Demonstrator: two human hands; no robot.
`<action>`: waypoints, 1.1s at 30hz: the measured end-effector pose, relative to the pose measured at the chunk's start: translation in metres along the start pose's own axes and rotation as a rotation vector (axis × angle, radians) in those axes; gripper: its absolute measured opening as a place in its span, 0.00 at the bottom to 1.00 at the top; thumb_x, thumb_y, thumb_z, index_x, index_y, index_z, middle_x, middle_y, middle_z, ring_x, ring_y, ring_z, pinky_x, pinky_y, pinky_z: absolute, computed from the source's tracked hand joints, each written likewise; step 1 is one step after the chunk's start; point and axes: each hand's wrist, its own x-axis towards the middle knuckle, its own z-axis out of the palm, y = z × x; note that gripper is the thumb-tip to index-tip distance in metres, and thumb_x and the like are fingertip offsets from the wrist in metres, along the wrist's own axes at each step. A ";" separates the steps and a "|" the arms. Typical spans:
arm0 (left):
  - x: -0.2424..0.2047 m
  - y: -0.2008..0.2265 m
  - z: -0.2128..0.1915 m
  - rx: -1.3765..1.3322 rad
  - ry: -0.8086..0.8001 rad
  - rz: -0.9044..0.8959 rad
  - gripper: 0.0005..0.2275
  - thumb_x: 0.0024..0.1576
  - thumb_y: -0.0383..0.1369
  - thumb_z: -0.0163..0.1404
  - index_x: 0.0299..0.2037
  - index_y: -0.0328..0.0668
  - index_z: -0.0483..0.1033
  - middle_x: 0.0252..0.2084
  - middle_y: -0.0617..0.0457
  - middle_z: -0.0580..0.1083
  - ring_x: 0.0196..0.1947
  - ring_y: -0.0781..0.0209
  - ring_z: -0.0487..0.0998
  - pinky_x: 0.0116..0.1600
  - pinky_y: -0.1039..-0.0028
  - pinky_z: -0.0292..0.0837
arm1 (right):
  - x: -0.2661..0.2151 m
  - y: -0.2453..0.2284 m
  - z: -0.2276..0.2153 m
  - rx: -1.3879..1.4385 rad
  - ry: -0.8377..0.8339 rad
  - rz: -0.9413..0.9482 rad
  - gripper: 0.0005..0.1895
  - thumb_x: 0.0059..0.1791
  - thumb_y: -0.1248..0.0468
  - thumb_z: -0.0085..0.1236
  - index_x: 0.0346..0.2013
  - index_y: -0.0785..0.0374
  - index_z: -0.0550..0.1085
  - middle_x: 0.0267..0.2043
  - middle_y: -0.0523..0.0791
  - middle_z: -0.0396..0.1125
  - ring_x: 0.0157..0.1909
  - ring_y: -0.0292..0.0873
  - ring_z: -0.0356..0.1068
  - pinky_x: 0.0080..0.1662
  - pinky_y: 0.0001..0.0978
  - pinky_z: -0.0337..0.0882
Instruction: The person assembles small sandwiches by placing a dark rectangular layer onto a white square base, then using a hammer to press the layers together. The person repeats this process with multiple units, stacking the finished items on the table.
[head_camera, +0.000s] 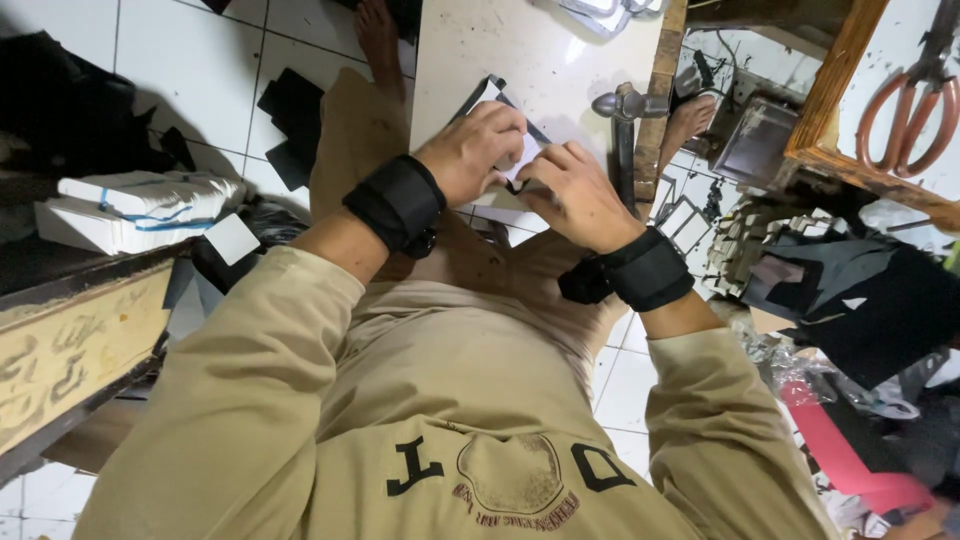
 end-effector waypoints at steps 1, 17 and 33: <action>-0.001 0.001 0.000 -0.003 0.005 -0.003 0.14 0.46 0.25 0.67 0.36 0.38 0.73 0.54 0.49 0.70 0.61 0.48 0.69 0.63 0.61 0.67 | -0.001 0.001 0.000 -0.001 -0.006 -0.001 0.07 0.47 0.68 0.63 0.39 0.61 0.76 0.41 0.46 0.68 0.44 0.52 0.64 0.48 0.42 0.65; 0.002 0.001 0.002 -0.047 -0.059 -0.056 0.14 0.47 0.28 0.67 0.36 0.39 0.72 0.54 0.50 0.68 0.61 0.49 0.67 0.64 0.62 0.66 | 0.007 0.010 0.000 -0.008 -0.036 -0.065 0.06 0.46 0.71 0.61 0.38 0.61 0.77 0.39 0.45 0.68 0.43 0.52 0.65 0.47 0.42 0.67; 0.006 0.005 0.000 -0.048 -0.057 -0.086 0.12 0.46 0.29 0.63 0.36 0.39 0.74 0.56 0.49 0.67 0.63 0.46 0.64 0.65 0.59 0.64 | 0.003 0.023 0.009 0.043 -0.011 -0.001 0.06 0.47 0.69 0.63 0.37 0.60 0.75 0.40 0.46 0.68 0.45 0.52 0.65 0.48 0.42 0.68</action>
